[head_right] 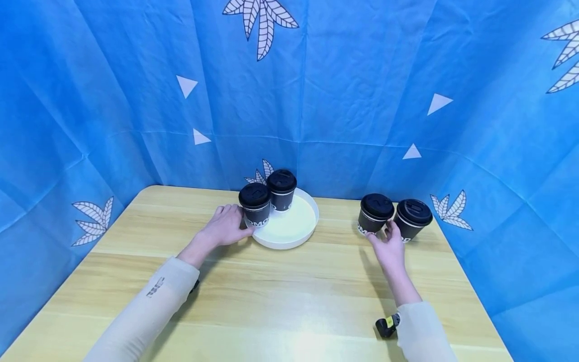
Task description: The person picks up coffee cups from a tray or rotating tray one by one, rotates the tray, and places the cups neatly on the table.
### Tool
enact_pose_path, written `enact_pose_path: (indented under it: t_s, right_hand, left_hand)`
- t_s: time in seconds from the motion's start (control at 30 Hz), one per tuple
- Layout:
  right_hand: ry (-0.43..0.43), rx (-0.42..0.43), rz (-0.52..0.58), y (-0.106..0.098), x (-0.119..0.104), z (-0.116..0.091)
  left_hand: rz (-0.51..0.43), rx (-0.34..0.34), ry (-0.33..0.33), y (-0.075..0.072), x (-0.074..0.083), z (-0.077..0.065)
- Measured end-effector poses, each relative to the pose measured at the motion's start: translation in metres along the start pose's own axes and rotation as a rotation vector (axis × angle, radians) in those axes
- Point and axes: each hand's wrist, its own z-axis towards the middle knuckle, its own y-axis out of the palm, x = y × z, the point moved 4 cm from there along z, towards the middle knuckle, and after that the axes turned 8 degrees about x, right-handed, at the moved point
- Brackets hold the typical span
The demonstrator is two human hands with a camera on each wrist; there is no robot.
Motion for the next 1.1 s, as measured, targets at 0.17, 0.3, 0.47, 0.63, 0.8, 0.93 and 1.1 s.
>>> enact_pose_path:
  t_s: [0.17,0.3,0.47,0.63,0.8,0.93,1.1]
  right_hand:
    - [0.033,0.068,-0.005,-0.005,-0.004,-0.015]
    - [0.042,0.136,0.018,-0.007,-0.012,-0.026]
    - [-0.002,0.175,0.057,-0.001,-0.026,-0.036]
    - [-0.101,0.149,0.100,0.016,-0.040,-0.044]
    - [-0.159,0.096,0.126,0.037,-0.049,-0.046]
    - [-0.178,0.033,0.112,0.055,-0.053,-0.044]
    - [-0.190,-0.048,0.104,0.076,-0.057,-0.041]
  left_hand:
    - [-0.006,-0.007,0.000,0.001,-0.001,0.001]
    - [-0.007,-0.007,-0.001,0.000,-0.002,0.001]
    - [-0.014,0.001,-0.004,-0.002,-0.002,0.001]
    - [-0.022,0.005,-0.005,-0.003,-0.002,0.001]
    - [-0.011,-0.003,-0.004,-0.001,-0.002,0.001]
    - [-0.011,-0.006,-0.005,0.000,-0.001,0.000]
    - [-0.013,-0.007,0.001,0.001,-0.001,0.001]
